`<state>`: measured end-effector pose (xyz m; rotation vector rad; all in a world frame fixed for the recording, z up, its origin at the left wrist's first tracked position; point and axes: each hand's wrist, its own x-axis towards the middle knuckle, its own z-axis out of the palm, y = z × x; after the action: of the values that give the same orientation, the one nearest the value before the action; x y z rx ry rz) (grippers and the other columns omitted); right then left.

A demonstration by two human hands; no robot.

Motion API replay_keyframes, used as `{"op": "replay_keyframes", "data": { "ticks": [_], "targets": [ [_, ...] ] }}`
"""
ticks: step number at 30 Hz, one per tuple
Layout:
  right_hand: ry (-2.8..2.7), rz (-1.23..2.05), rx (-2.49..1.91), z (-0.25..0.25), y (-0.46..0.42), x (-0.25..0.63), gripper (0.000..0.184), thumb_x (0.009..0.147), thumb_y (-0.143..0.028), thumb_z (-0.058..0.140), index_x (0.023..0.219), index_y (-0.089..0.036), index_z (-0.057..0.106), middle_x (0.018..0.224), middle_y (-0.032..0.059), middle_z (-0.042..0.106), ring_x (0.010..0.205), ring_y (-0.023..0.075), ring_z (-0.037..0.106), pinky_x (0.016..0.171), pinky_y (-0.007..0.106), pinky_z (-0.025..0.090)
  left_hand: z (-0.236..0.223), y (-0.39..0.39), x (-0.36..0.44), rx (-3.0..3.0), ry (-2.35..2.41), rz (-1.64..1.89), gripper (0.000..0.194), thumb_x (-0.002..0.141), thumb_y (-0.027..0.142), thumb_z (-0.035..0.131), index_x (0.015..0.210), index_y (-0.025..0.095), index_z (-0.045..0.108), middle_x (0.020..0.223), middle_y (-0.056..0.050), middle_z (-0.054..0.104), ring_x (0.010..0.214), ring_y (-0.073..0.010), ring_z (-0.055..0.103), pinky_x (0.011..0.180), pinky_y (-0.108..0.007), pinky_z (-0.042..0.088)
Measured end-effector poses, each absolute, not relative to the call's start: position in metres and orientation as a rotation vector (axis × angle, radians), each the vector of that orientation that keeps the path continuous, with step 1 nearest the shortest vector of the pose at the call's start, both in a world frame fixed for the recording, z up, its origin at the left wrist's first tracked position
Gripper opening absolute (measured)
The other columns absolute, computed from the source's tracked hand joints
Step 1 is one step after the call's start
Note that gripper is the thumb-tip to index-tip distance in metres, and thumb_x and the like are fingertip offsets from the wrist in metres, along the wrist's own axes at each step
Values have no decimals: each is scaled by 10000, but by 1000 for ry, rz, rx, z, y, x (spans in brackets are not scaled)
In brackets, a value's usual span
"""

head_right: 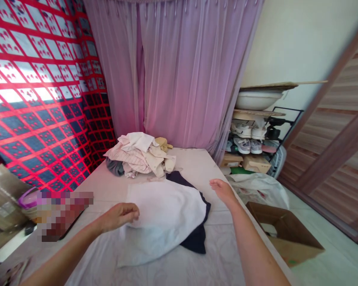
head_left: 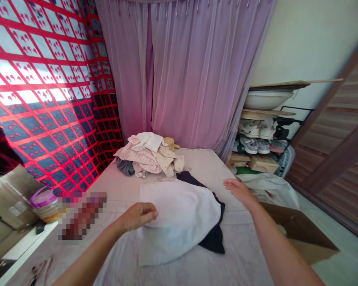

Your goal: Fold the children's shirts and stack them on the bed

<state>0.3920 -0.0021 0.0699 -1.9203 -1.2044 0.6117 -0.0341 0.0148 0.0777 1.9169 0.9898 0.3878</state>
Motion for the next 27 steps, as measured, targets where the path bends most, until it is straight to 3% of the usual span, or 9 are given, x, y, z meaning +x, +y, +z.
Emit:
{"op": "replay_keyframes", "data": {
  "ticks": [3, 5, 8, 10, 14, 19, 22, 24, 27],
  "targets": [
    [-1265, 570, -1965, 57, 7, 391, 275, 720, -214, 464, 915, -170, 653, 981, 92, 708, 861, 195, 667, 756, 307, 504, 60, 45, -42, 1979, 1288, 469, 315, 793, 452, 459, 738, 198, 638, 745, -29, 686, 703, -181, 630, 644, -260, 468],
    [-1336, 537, -1996, 51, 19, 385, 264, 724, -205, 471, 891, -174, 673, 969, 79, 712, 889, 198, 658, 808, 307, 485, 53, 67, -49, 2111, 1617, 469, 254, 802, 374, 462, 872, 218, 651, 893, -45, 702, 797, -198, 639, 703, -283, 466],
    [-1444, 495, -2035, 44, 40, 369, 271, 741, -201, 475, 901, -193, 694, 980, 56, 713, 930, 197, 644, 846, 296, 462, 44, 92, -56, 2200, 1880, 380, 364, 839, 362, 432, 1125, 211, 600, 1178, -106, 628, 1004, -235, 607, 828, -328, 448],
    [-1501, 476, -2057, 39, 57, 358, 292, 761, -209, 473, 955, -204, 692, 1017, 51, 705, 955, 192, 637, 860, 291, 452, 40, 104, -55, 2216, 1903, 324, 427, 852, 407, 419, 1187, 192, 575, 1251, -133, 582, 1093, -258, 569, 888, -350, 426],
    [-1555, 433, -2120, 33, 93, 340, 336, 804, -261, 469, 1076, -205, 658, 1116, 88, 670, 1019, 219, 615, 889, 327, 436, 35, 121, -49, 2229, 1910, 211, 452, 828, 474, 452, 1141, 189, 611, 1181, -141, 618, 1061, -286, 583, 879, -371, 425],
    [-1547, 414, -2232, 20, 126, 324, 387, 805, -374, 508, 1124, -194, 632, 1101, 128, 663, 1017, 245, 611, 862, 355, 440, 31, 135, -45, 2233, 1927, 136, 315, 765, 382, 544, 987, 186, 650, 1048, -137, 648, 972, -297, 597, 802, -366, 430],
    [-1537, 450, -2277, 13, 133, 318, 352, 731, -410, 591, 1005, -207, 676, 987, 111, 690, 934, 249, 631, 775, 340, 457, 28, 137, -43, 2246, 1902, 152, 191, 777, 307, 518, 898, 210, 629, 992, -95, 654, 935, -247, 598, 759, -312, 418],
    [-1544, 501, -2274, 13, 134, 316, 232, 681, -376, 626, 828, -213, 700, 829, 74, 701, 806, 234, 645, 679, 310, 454, 26, 136, -42, 2246, 1879, 166, 154, 804, 274, 472, 870, 223, 601, 916, -56, 663, 865, -206, 607, 697, -274, 406],
    [-1542, 552, -2211, 18, 124, 323, 162, 695, -342, 583, 686, -207, 672, 640, 11, 658, 636, 179, 616, 572, 260, 419, 26, 135, -42, 2206, 1829, 238, 153, 828, 249, 440, 918, 223, 560, 835, -20, 663, 759, -169, 609, 624, -245, 387]
  ]
}}
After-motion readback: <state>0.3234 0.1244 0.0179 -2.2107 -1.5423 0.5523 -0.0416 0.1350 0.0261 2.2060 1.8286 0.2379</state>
